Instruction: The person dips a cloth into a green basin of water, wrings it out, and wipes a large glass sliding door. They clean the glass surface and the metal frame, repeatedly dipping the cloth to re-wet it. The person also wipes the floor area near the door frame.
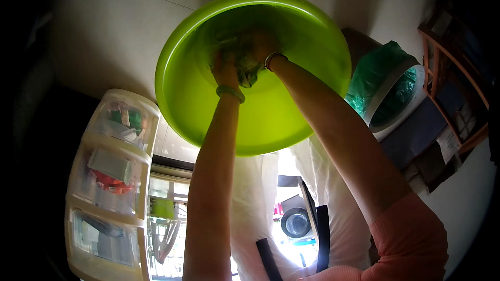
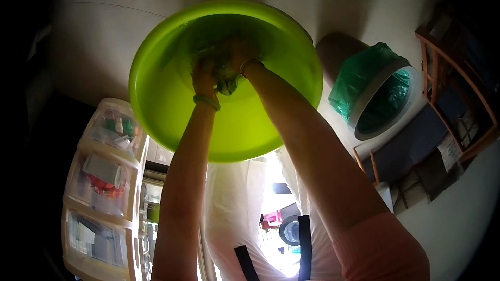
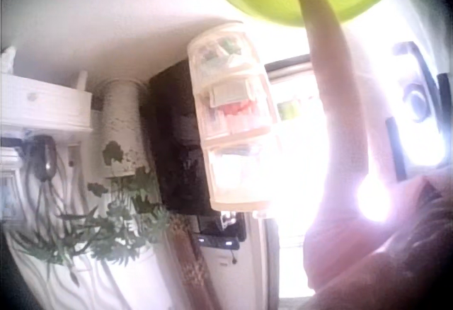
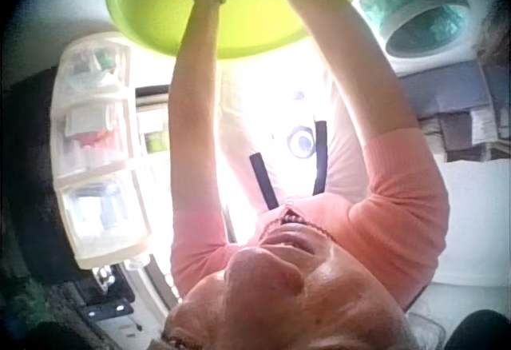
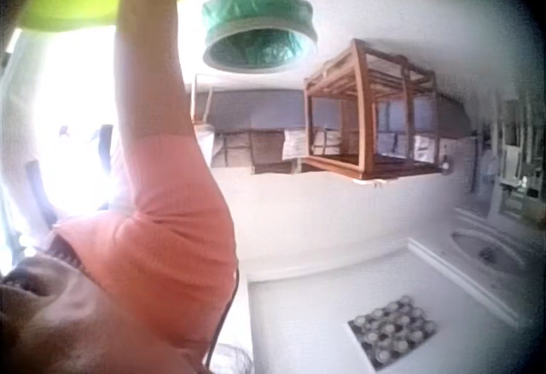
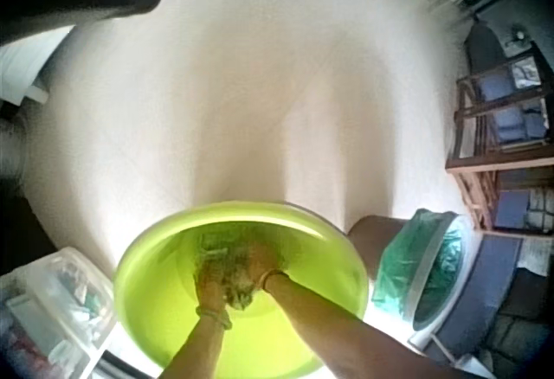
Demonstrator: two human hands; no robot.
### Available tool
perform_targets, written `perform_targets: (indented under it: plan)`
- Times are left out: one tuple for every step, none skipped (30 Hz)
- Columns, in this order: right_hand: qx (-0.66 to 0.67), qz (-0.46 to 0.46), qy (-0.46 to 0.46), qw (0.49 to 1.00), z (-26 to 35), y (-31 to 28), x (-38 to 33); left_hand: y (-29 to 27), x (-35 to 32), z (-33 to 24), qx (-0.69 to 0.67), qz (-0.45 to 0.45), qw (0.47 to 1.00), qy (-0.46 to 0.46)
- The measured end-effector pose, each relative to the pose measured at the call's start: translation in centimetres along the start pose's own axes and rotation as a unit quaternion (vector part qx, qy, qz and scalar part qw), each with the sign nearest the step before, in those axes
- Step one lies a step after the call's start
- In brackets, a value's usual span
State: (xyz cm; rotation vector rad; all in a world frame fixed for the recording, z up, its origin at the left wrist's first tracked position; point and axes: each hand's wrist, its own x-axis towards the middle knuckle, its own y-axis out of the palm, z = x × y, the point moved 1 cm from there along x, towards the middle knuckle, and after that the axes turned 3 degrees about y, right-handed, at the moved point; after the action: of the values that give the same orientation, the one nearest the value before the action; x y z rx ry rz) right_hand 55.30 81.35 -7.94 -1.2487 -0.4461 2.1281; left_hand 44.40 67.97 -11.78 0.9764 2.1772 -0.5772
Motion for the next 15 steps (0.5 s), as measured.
perform_targets:
  plan:
    - [-0.019, 0.012, 0.079, 0.997, -2.7, -1.0, -0.3, 4.7, -2.9, -3.4, -0.121, 0.008, 0.984, -0.132]
    - [0.055, -0.010, 0.046, 0.997, -1.7, -0.9, -0.6, 4.6, -3.6, -5.6, -0.171, 0.027, 0.974, -0.149]
    - [0.128, -0.030, 0.015, 0.991, -0.6, -0.6, -1.6, 4.4, -4.3, -6.9, -0.220, 0.045, 0.960, -0.168]
    - [0.134, -0.054, -0.025, 0.989, 0.7, -1.2, -3.3, 4.2, -4.5, -7.5, -0.271, 0.065, 0.942, -0.186]
    - [0.141, -0.077, -0.068, 0.985, 2.4, -1.8, -4.9, 3.3, -4.4, -7.5, -0.271, 0.041, 0.929, -0.249]
    - [0.080, -0.104, -0.118, 0.984, 4.8, -3.3, -7.5, 2.9, -4.5, -7.9, -0.350, 0.086, 0.896, -0.261]
    - [0.106, -0.080, -0.133, 0.982, 6.3, -5.1, -9.6, 3.0, -4.7, -8.8, -0.425, 0.136, 0.853, -0.271]
    - [0.133, -0.058, -0.148, 0.978, 7.5, -6.8, -11.7, 2.9, -4.9, -9.7, -0.494, 0.187, 0.802, -0.279]
    - [0.115, -0.025, -0.159, 0.980, 9.0, -7.8, -13.6, 2.1, -5.1, -9.3, -0.508, 0.229, 0.784, -0.274]
    - [0.094, 0.005, -0.163, 0.982, 9.8, -8.5, -15.4, 1.9, -5.6, -10.0, -0.498, 0.254, 0.779, -0.285]
    - [0.119, -0.011, -0.186, 0.975, 10.3, -9.2, -16.9, 2.1, -6.3, -10.9, -0.487, 0.281, 0.771, -0.298]
    - [0.146, -0.024, -0.212, 0.966, 11.0, -9.7, -18.1, 2.0, -6.8, -11.5, -0.477, 0.303, 0.766, -0.307]
    - [0.158, 0.004, -0.203, 0.966, 11.5, -10.4, -18.5, 1.5, -7.6, -12.0, -0.471, 0.308, 0.763, -0.317]
    - [0.151, -0.017, -0.213, 0.965, 11.9, -10.7, -18.7, 1.1, -8.7, -12.3, -0.467, 0.304, 0.762, -0.328]
    - [0.145, -0.040, -0.227, 0.962, 12.7, -10.9, -18.6, 0.4, -9.7, -12.8, -0.461, 0.299, 0.765, -0.337]
